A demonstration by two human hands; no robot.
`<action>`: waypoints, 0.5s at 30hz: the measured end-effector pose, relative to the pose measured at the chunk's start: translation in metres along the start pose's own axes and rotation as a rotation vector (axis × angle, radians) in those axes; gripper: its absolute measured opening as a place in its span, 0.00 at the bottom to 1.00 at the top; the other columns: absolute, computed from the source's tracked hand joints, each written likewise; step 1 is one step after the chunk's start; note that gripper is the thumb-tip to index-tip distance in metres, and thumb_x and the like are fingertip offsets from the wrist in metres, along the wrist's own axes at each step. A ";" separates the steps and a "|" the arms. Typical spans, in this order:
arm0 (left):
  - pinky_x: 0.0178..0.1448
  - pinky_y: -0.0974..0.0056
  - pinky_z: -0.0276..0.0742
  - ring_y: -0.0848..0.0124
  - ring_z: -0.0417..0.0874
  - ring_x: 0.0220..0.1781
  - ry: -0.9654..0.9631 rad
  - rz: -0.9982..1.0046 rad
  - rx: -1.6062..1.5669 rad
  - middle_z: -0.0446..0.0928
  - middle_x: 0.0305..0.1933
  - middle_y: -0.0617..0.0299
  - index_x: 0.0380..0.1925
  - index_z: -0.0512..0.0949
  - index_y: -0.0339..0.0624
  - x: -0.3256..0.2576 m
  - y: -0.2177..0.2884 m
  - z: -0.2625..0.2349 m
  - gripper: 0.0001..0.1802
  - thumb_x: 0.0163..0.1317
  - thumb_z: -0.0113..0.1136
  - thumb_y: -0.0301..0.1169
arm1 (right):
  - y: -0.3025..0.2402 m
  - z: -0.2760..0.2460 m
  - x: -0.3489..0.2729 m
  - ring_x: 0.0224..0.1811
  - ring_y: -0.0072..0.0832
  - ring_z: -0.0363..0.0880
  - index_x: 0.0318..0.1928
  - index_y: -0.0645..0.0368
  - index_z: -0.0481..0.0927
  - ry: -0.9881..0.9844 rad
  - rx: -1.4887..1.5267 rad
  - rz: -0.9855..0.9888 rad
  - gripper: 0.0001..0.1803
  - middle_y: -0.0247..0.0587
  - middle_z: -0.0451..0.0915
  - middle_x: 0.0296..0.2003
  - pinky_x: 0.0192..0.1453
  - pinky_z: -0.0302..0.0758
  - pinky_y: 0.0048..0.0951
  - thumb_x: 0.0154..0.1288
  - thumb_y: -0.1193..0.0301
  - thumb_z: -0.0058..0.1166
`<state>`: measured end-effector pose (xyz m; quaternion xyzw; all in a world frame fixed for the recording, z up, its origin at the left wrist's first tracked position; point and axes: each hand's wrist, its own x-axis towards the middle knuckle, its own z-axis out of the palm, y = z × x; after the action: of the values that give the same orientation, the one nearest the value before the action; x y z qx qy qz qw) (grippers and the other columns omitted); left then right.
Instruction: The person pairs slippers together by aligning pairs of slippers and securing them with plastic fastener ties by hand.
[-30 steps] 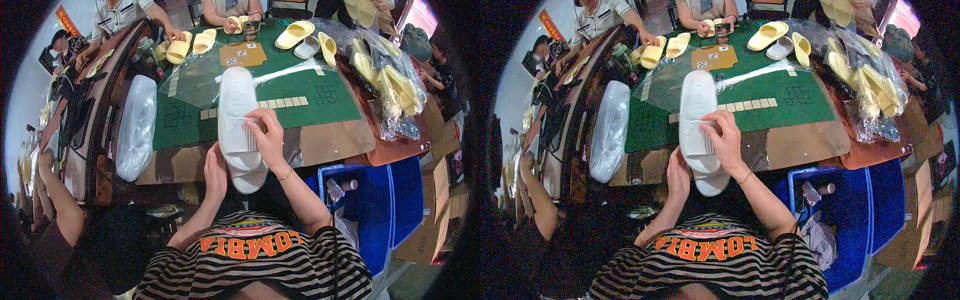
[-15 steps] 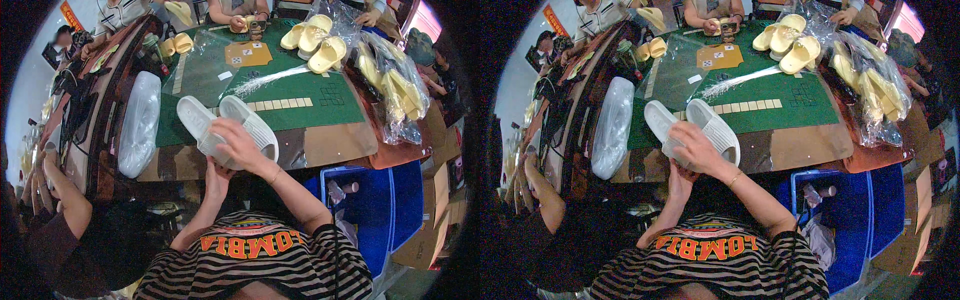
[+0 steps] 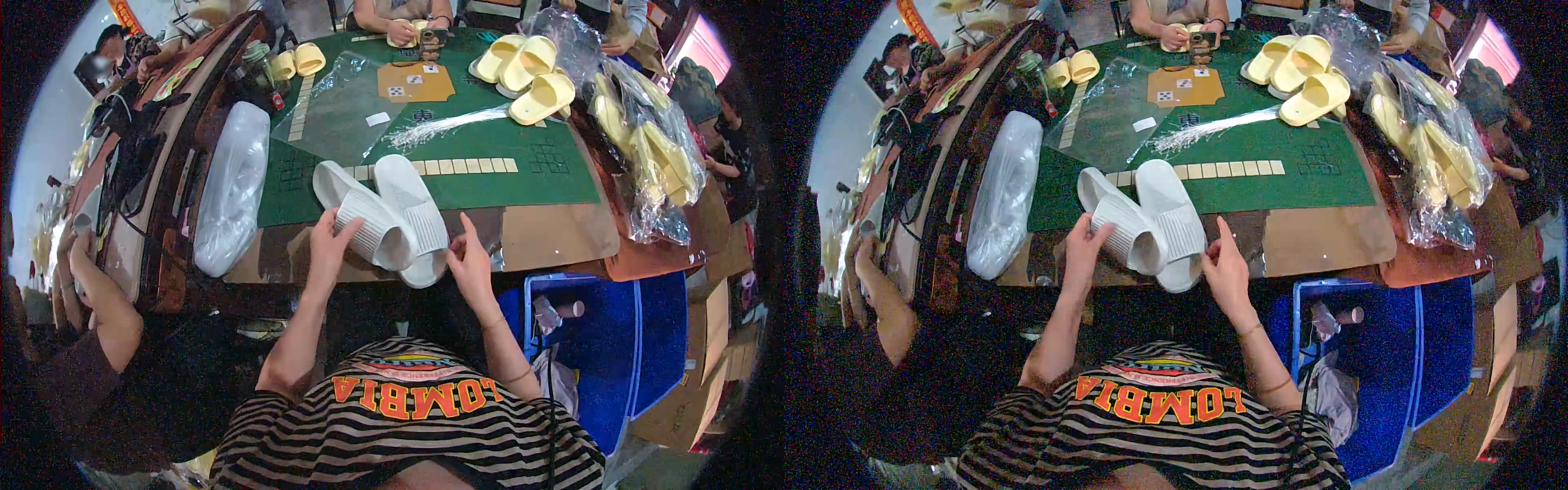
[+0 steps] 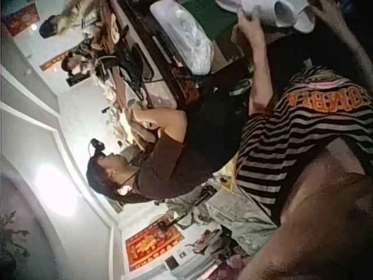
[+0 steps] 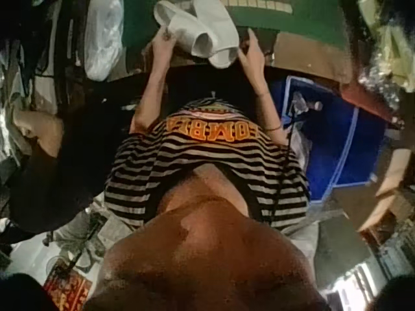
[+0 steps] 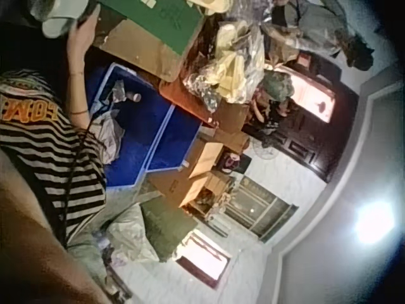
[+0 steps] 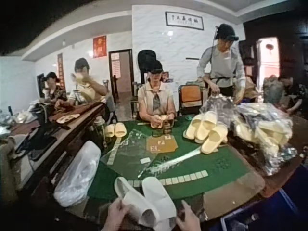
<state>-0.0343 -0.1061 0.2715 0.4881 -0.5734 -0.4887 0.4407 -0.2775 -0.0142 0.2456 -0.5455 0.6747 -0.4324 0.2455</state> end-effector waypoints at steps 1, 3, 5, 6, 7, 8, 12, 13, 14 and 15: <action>0.53 0.69 0.69 0.76 0.74 0.48 -0.010 0.034 -0.212 0.76 0.48 0.59 0.48 0.72 0.33 0.004 0.000 0.001 0.16 0.63 0.58 0.29 | 0.003 0.000 0.006 0.32 0.32 0.75 0.66 0.59 0.59 0.071 0.008 -0.029 0.33 0.42 0.75 0.31 0.40 0.73 0.31 0.59 0.75 0.52; 0.55 0.69 0.67 0.76 0.73 0.50 0.118 0.132 -0.561 0.75 0.50 0.60 0.49 0.71 0.35 0.008 0.003 0.003 0.14 0.66 0.54 0.28 | 0.004 -0.001 0.013 0.33 0.32 0.75 0.63 0.59 0.63 0.137 0.012 -0.034 0.27 0.43 0.75 0.31 0.42 0.73 0.33 0.63 0.73 0.49; 0.58 0.64 0.67 0.73 0.73 0.53 0.188 0.124 -0.689 0.73 0.52 0.60 0.51 0.69 0.37 0.007 0.023 0.005 0.14 0.68 0.51 0.30 | -0.016 -0.008 0.012 0.34 0.34 0.75 0.63 0.59 0.64 0.030 -0.089 -0.008 0.28 0.43 0.75 0.34 0.43 0.72 0.34 0.64 0.66 0.50; 0.59 0.63 0.68 0.71 0.73 0.54 0.203 0.132 -0.743 0.73 0.52 0.60 0.52 0.68 0.37 0.008 0.029 0.006 0.15 0.68 0.51 0.31 | -0.022 -0.010 0.010 0.34 0.35 0.75 0.64 0.58 0.63 -0.026 -0.177 -0.004 0.32 0.42 0.74 0.37 0.43 0.72 0.33 0.63 0.59 0.53; 0.60 0.60 0.68 0.69 0.72 0.55 0.201 0.154 -0.780 0.71 0.54 0.58 0.53 0.67 0.37 0.012 0.025 0.006 0.16 0.68 0.50 0.31 | -0.018 -0.004 0.009 0.34 0.35 0.75 0.64 0.57 0.62 0.006 -0.295 -0.098 0.33 0.42 0.75 0.37 0.43 0.72 0.33 0.62 0.58 0.54; 0.60 0.59 0.67 0.69 0.72 0.56 0.213 0.149 -0.787 0.70 0.55 0.57 0.54 0.66 0.37 0.014 0.026 0.008 0.17 0.68 0.50 0.31 | -0.014 0.002 0.008 0.34 0.34 0.75 0.65 0.57 0.62 0.038 -0.412 -0.193 0.35 0.42 0.75 0.38 0.42 0.72 0.32 0.61 0.56 0.55; 0.65 0.56 0.63 0.66 0.68 0.60 0.176 0.178 -0.923 0.67 0.59 0.56 0.57 0.61 0.37 0.014 0.034 0.015 0.21 0.68 0.51 0.31 | -0.021 0.004 0.019 0.44 0.45 0.75 0.65 0.59 0.60 -0.179 -0.114 0.133 0.38 0.49 0.74 0.43 0.42 0.74 0.44 0.57 0.59 0.59; 0.67 0.55 0.61 0.65 0.67 0.61 0.165 0.169 -0.974 0.66 0.60 0.55 0.58 0.60 0.37 0.012 0.041 0.016 0.23 0.67 0.52 0.31 | -0.020 0.003 0.020 0.47 0.44 0.74 0.64 0.60 0.60 -0.129 -0.032 0.150 0.37 0.49 0.74 0.45 0.45 0.73 0.44 0.57 0.63 0.59; 0.68 0.55 0.60 0.65 0.67 0.62 0.169 0.172 -0.992 0.66 0.60 0.55 0.59 0.60 0.37 0.012 0.041 0.016 0.23 0.67 0.52 0.31 | -0.022 0.004 0.018 0.48 0.44 0.73 0.64 0.60 0.60 -0.087 -0.140 0.066 0.36 0.49 0.73 0.46 0.48 0.72 0.43 0.58 0.63 0.59; 0.68 0.55 0.60 0.65 0.67 0.62 0.175 0.179 -1.010 0.66 0.61 0.55 0.59 0.59 0.37 0.014 0.041 0.016 0.24 0.67 0.52 0.31 | -0.025 0.005 0.016 0.50 0.43 0.72 0.64 0.60 0.60 -0.044 -0.250 -0.021 0.35 0.49 0.73 0.48 0.52 0.71 0.41 0.59 0.64 0.58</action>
<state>-0.0570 -0.1157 0.3103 0.2026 -0.2665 -0.6225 0.7074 -0.2650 -0.0320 0.2671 -0.5882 0.7120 -0.3354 0.1860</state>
